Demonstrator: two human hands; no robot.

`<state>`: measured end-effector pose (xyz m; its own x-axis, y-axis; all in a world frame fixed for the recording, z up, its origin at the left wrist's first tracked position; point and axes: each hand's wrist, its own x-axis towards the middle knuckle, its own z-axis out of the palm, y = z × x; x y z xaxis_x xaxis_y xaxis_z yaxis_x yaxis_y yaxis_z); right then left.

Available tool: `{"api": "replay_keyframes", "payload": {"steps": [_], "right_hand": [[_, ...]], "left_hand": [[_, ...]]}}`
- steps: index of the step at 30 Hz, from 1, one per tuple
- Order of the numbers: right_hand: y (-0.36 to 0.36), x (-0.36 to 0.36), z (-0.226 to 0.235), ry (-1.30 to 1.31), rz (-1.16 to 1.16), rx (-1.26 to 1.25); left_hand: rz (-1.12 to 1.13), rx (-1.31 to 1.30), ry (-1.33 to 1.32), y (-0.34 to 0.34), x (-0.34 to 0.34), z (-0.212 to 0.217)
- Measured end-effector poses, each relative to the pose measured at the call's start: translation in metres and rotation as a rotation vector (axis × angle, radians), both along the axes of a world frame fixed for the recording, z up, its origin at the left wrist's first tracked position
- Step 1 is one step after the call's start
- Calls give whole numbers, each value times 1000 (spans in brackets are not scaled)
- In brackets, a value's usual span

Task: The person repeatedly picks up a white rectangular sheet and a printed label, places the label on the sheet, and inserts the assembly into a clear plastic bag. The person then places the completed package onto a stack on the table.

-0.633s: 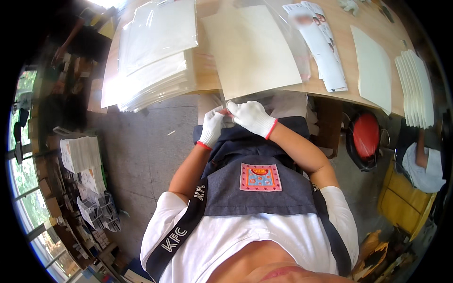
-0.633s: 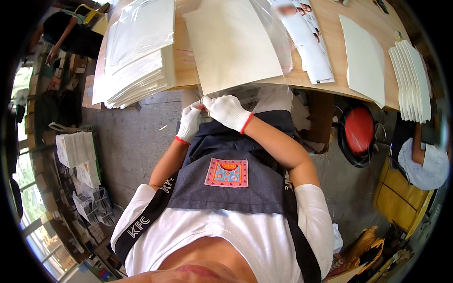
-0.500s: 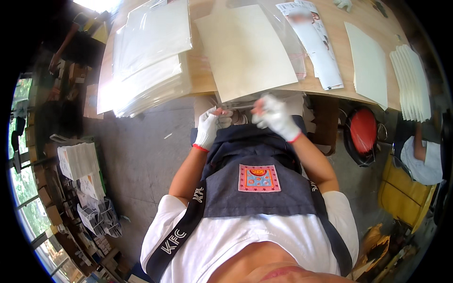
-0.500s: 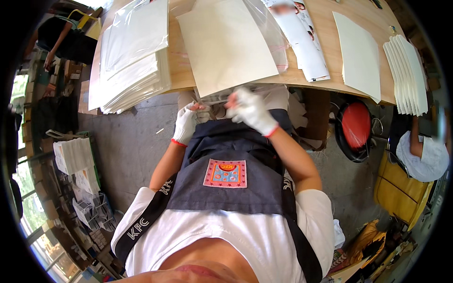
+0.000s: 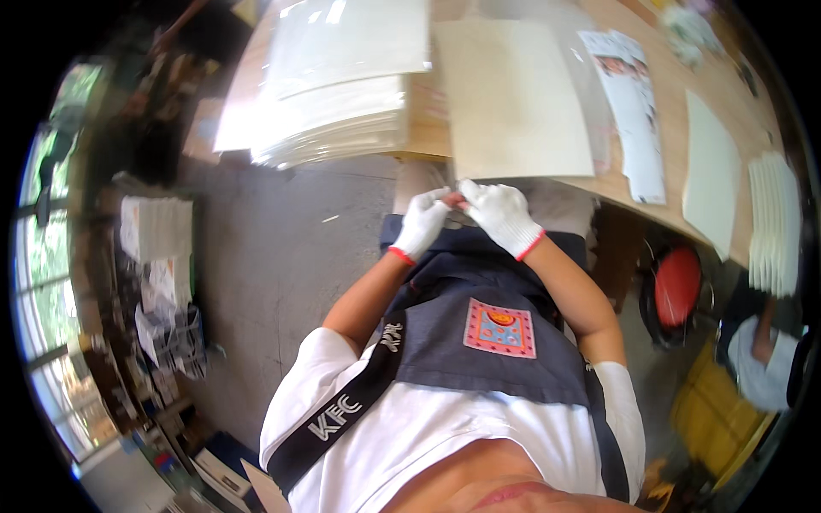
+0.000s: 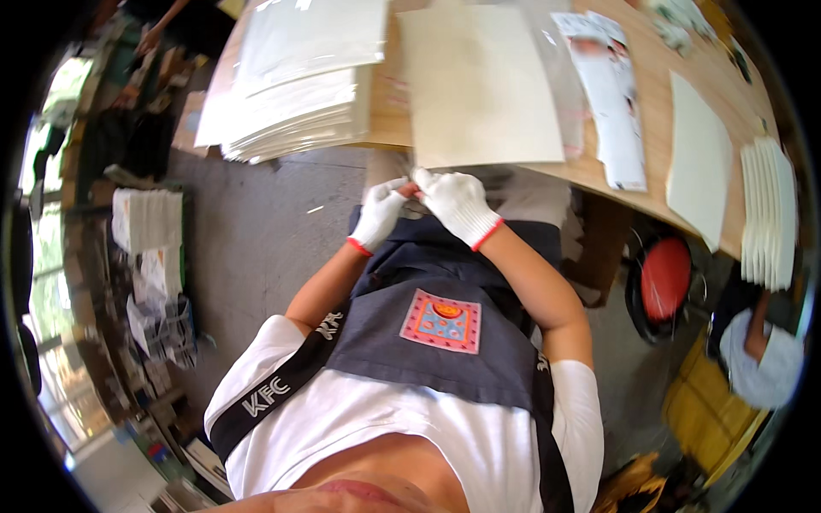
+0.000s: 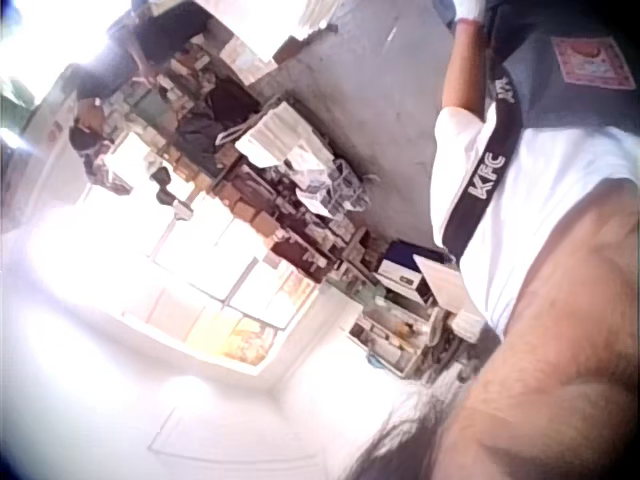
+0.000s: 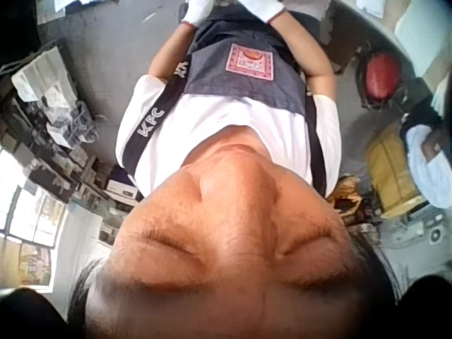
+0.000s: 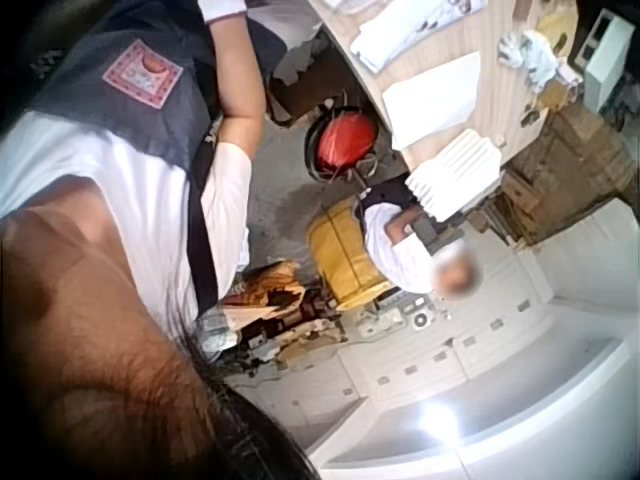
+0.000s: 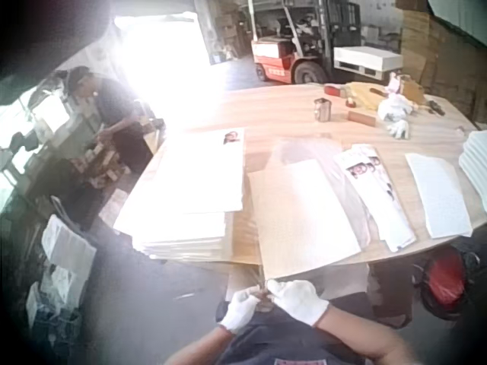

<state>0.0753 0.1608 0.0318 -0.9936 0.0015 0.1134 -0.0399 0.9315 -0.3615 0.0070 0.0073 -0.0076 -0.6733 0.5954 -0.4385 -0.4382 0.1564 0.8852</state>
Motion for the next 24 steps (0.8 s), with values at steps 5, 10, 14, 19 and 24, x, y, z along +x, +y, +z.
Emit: {"api": "replay_keyframes", "payload": {"steps": [5,10,14,19,24], "right_hand": [[10,4,-2,164,146,-209],[99,115,15,1,-611,-1430],[188,272,-25,-163,-1028,-805],[157,357,-89,-1258,-612,81],[123,198,-28,-21,-737,-62]], "left_hand": [[60,105,101,3,1,-20],[20,110,-118,-11,3,8],[-109,45,-34,-22,4,6],[-81,-464,985,-36,-13,-27],[-204,-190,1745,-10,-20,-8]]}}
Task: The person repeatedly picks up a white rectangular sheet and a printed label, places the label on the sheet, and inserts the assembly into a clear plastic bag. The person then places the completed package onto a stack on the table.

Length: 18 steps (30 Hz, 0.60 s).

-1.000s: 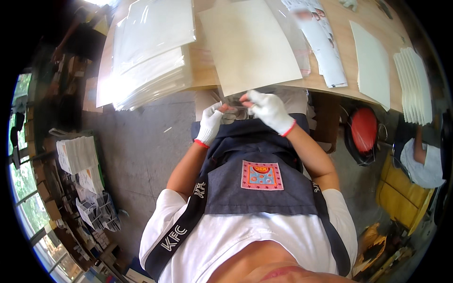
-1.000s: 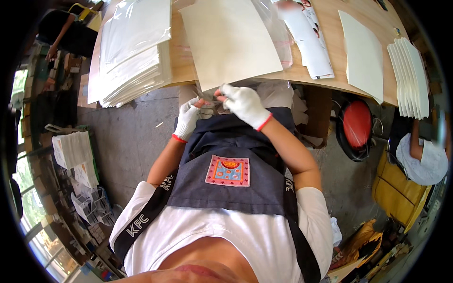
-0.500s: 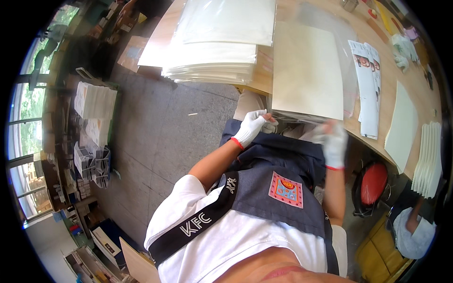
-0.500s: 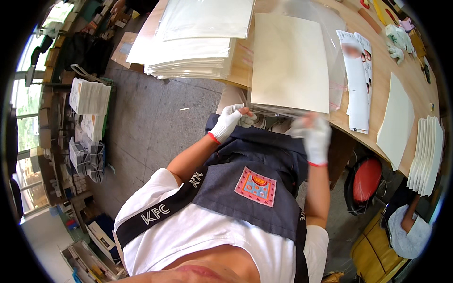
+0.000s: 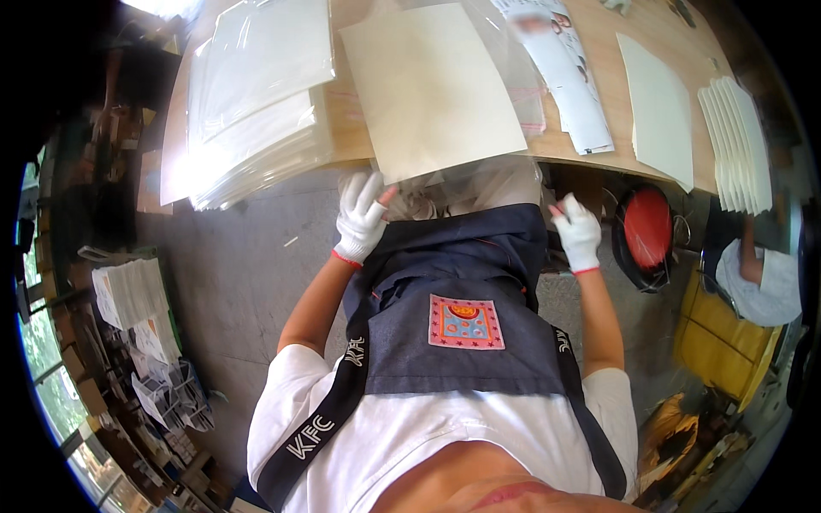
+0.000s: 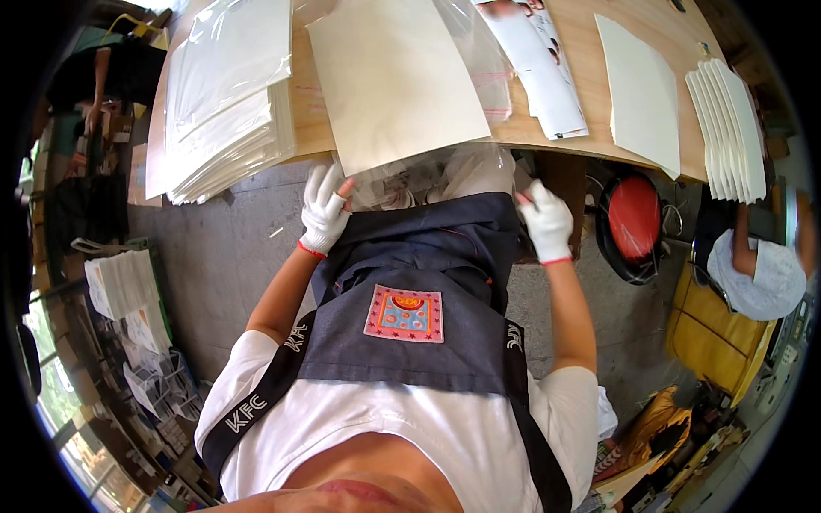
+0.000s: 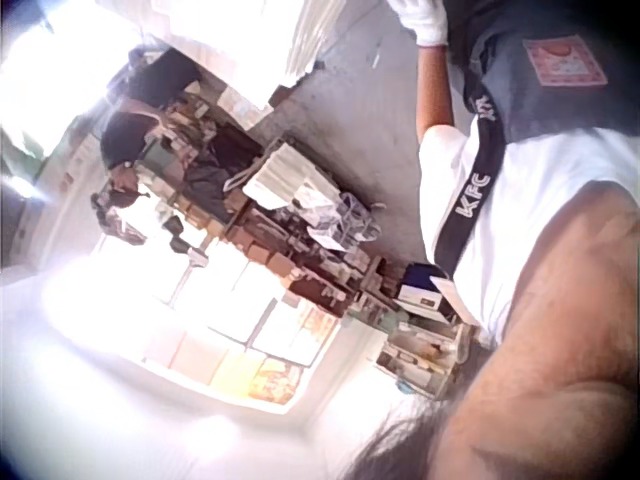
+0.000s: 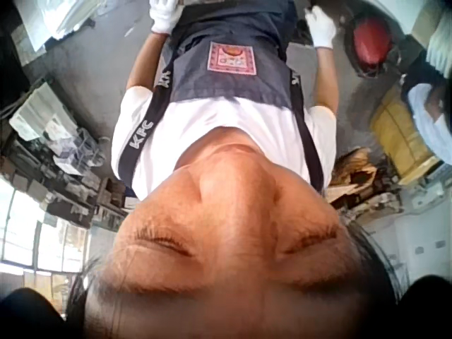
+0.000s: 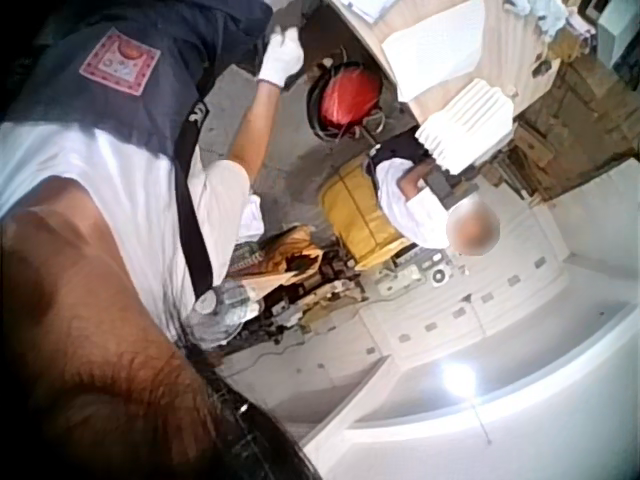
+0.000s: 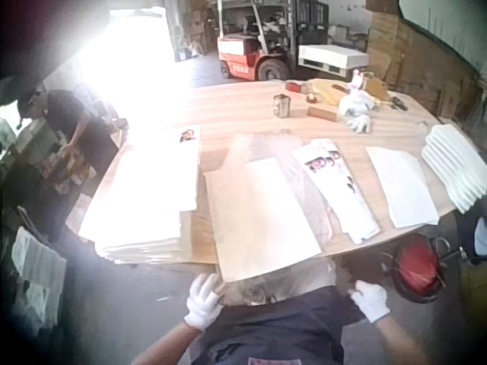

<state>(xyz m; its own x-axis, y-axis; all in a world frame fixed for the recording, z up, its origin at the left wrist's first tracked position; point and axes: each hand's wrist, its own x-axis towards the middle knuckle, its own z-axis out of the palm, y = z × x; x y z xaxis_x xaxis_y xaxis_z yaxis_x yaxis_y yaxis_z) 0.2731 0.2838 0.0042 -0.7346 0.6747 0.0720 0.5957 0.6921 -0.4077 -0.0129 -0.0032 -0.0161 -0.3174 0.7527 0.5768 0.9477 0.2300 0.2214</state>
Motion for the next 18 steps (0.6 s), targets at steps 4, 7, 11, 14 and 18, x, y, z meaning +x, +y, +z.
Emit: {"api": "replay_keyframes", "payload": {"steps": [4,7,11,14,18], "right_hand": [[-19,-87,54,168,569,336],[1,-101,25,195,595,410],[10,-101,5,320,361,88],[-13,-109,-12,392,-38,-178],[-29,-121,-20,516,-376,-314]], "left_hand": [[-175,97,49,23,-9,9],[-148,92,0,20,-8,21],[99,67,-407,-6,-1,-11],[332,327,-948,4,11,-27],[472,653,-1382,8,7,-48]]}}
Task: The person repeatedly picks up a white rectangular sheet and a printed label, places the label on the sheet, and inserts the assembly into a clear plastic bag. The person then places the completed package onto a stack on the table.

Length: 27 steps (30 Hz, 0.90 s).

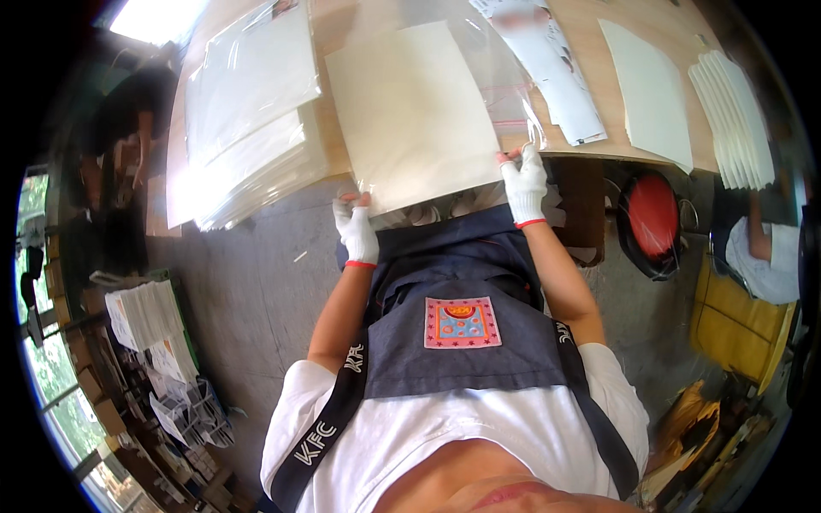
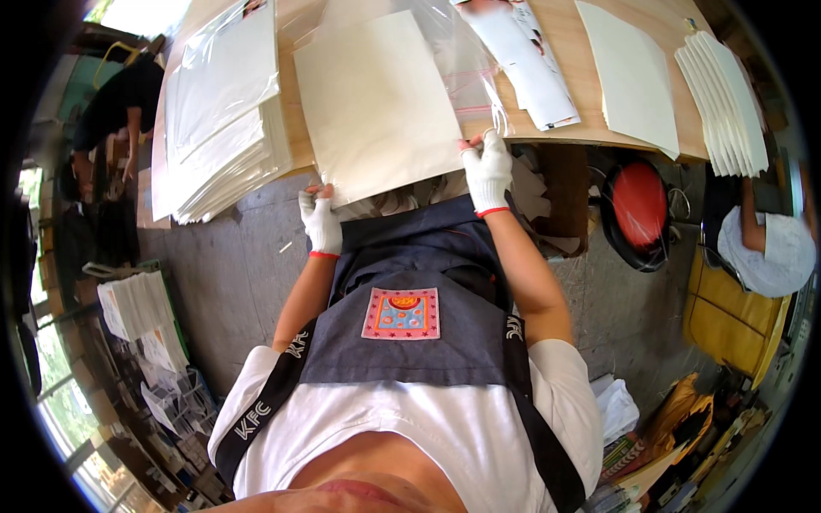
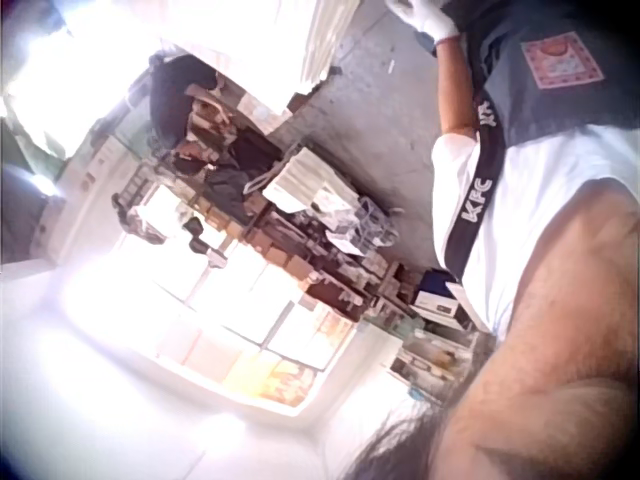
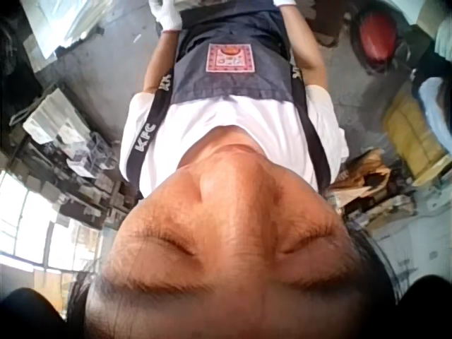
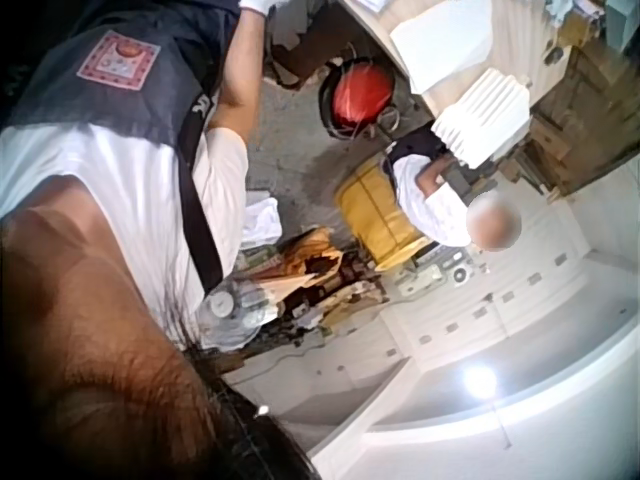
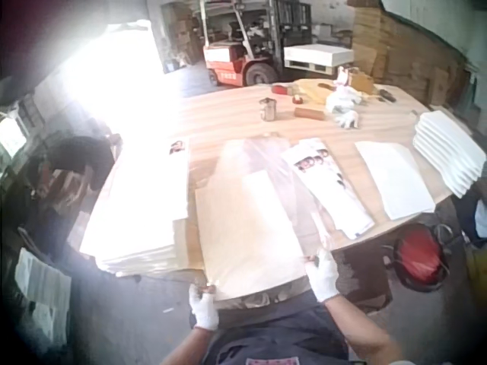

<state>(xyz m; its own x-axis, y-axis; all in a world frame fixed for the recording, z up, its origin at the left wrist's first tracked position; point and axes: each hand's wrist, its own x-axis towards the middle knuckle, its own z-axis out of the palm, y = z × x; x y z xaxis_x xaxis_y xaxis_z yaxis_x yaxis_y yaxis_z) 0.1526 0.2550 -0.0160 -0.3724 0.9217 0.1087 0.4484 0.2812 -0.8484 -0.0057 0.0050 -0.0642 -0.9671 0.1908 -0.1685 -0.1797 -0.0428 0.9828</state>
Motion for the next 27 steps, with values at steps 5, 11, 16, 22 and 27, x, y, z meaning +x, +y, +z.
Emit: {"api": "replay_keyframes", "payload": {"steps": [5,11,16,22,27], "right_hand": [[-3,31,-18,102,100,-354],[65,57,35,-14,125,320],[138,50,49,-678,-94,717],[151,43,49,-689,-44,491],[152,44,30,-557,-117,682]], "left_hand": [[-87,197,-317,-10,9,34],[-348,162,-381,-52,26,34],[-509,-501,194,-47,-6,59],[-570,-269,203,-1,-6,80],[-908,-143,175,84,21,98]]}}
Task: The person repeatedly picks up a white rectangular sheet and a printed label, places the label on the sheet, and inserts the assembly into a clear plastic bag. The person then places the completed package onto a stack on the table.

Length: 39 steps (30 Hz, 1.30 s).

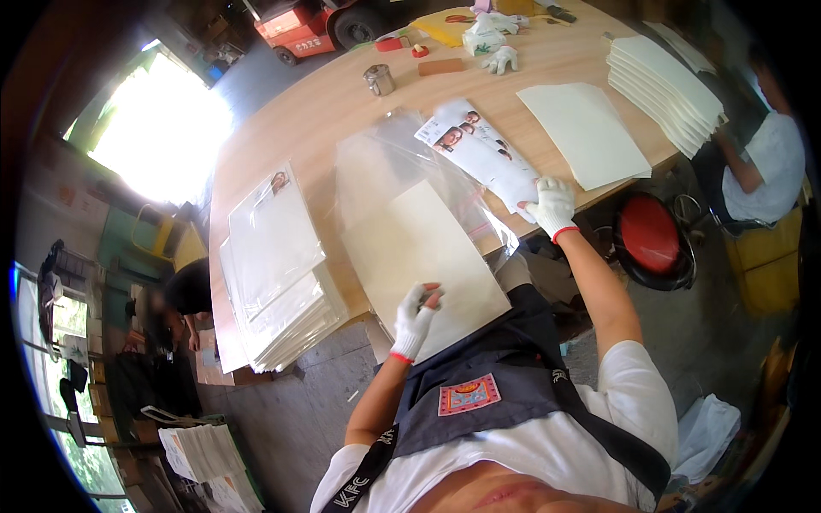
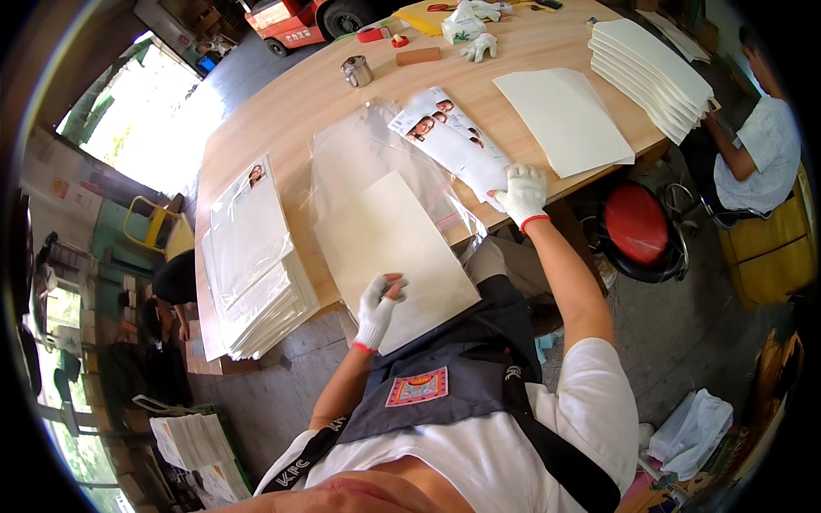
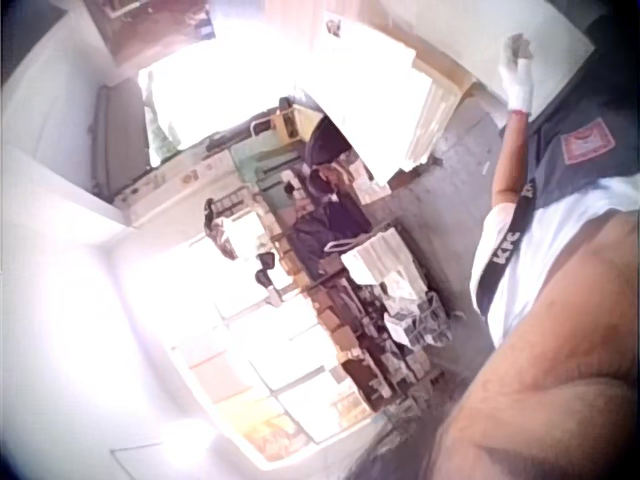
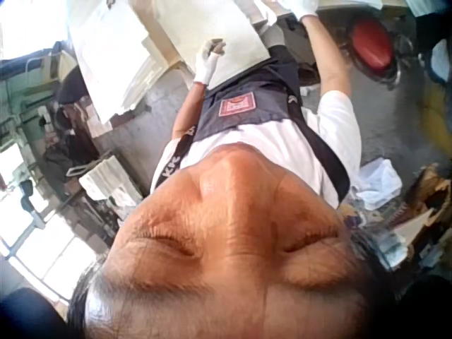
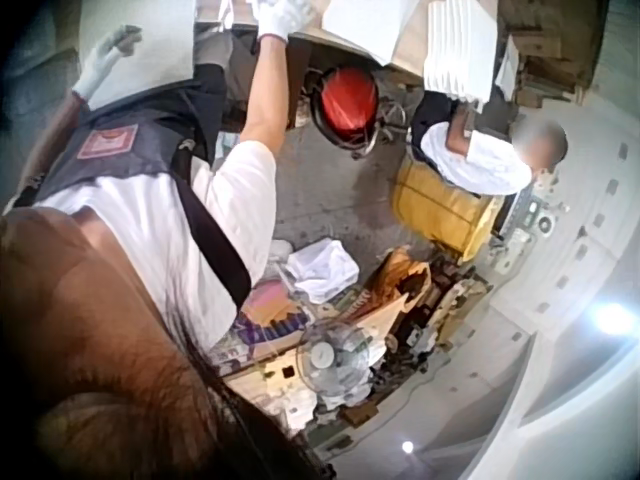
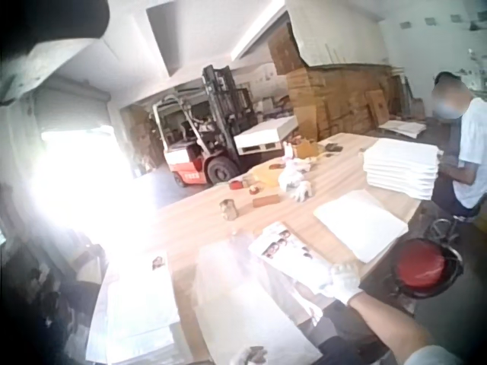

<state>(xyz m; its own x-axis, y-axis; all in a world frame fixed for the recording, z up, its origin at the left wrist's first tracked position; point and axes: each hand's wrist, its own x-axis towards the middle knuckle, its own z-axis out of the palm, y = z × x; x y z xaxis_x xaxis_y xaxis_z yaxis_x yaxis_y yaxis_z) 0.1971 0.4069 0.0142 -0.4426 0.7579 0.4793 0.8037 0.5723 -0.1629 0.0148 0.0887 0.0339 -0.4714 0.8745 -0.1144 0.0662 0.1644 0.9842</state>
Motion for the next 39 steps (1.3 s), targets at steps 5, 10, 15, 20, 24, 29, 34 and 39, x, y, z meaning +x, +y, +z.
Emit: {"api": "replay_keyframes", "payload": {"steps": [5,10,15,20,24,29,34,39], "right_hand": [[2,-1,6,24,21,11],[-15,5,27,339,121,-297],[-103,59,72,635,163,-714],[-157,123,58,552,81,-677],[-171,151,35,449,179,-759],[-163,168,18,185,287,-438],[-124,132,89,319,324,-44],[-102,103,123,403,409,29]], "left_hand": [[-218,40,-156,68,17,1],[-249,-21,-542,117,22,-1],[-330,71,-1163,170,31,9],[-100,165,-1057,196,42,-7],[179,67,-930,203,68,-29],[90,175,-803,197,101,-15],[-21,221,-626,181,125,10],[-158,236,-18,171,144,33]]}}
